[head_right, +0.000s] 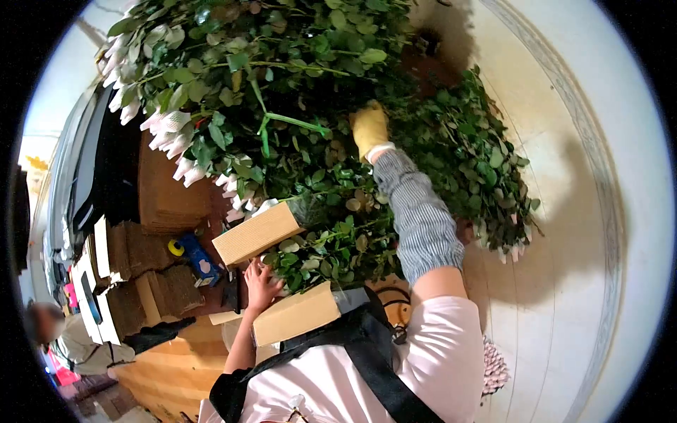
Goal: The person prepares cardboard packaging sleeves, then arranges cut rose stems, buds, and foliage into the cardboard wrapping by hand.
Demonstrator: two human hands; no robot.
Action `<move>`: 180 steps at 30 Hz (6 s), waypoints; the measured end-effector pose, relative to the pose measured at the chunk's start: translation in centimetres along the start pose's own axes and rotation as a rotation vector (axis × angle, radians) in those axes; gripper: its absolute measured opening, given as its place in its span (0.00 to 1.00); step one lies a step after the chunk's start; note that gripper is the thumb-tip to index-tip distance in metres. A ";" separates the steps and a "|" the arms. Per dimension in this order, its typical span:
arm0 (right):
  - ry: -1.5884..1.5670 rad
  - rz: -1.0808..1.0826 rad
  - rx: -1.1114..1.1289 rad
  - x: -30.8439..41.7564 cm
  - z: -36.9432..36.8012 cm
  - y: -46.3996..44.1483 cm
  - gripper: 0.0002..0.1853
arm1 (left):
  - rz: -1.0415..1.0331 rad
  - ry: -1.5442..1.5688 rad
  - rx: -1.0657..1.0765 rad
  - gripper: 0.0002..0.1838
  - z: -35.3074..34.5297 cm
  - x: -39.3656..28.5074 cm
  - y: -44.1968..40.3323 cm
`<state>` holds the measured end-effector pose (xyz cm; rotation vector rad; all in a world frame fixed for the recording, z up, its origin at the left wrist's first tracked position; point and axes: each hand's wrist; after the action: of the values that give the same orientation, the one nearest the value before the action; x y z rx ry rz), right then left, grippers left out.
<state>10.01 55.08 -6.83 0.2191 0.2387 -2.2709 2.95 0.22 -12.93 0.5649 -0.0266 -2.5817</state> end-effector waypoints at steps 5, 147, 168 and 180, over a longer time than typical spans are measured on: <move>0.024 0.249 -0.090 -2.3 7.4 3.6 0.09 | -0.015 -0.012 -0.043 0.31 0.1 -0.3 0.0; -0.175 1.141 0.720 27.3 6.4 25.9 0.11 | 0.355 0.573 0.380 0.21 3.5 0.5 3.7; -0.323 0.868 0.624 26.0 8.8 24.8 0.08 | 0.420 0.730 0.027 0.11 3.2 2.1 4.4; -0.503 0.795 0.691 25.5 10.3 23.7 0.10 | 0.265 0.785 -0.458 0.03 2.2 5.2 6.8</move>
<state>10.69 18.87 -5.21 0.0632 -0.7774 -1.4625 1.09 -8.42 -12.13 1.2366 0.6779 -1.8681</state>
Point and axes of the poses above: each hand's wrist, its own y-axis away from the middle knuckle, its own z-axis out of the back of the hand, x = y × z, and after that the axes turned 7 degrees about x, right-handed
